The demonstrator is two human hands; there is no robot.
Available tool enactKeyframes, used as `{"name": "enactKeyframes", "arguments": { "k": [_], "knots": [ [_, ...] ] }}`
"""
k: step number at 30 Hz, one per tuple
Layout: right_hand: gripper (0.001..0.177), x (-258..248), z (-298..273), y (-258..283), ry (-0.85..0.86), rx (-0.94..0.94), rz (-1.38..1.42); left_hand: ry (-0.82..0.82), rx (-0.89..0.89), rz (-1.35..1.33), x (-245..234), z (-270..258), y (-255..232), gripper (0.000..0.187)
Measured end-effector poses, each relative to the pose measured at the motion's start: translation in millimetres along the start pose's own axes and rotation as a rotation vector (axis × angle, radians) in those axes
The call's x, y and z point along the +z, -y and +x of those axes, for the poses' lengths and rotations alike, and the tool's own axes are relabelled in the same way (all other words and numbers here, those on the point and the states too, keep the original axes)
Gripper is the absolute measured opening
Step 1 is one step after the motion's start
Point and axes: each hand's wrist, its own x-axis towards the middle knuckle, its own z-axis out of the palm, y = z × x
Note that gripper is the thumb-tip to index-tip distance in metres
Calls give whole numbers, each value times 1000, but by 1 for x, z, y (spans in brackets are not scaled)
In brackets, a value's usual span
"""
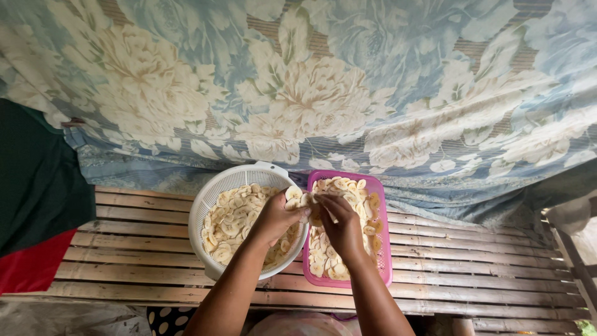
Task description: The person sorts sliced dry fruit by hand from a white colander into a pink plastic container.
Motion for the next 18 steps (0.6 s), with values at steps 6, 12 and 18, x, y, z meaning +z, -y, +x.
{"name": "enactKeyframes", "arguments": {
  "k": [6, 12, 18],
  "knots": [
    [27, -26, -10, -52, -143, 325, 306, 22, -38, -151, 1, 9, 28, 29],
    [29, -36, -16, -26, -118, 134, 18, -33, 28, -134, 20, 9, 29, 22],
    [28, -20, -12, 5, -150, 47, -126, -25, 121, -8, 48, -7, 23, 30]
  ]
}}
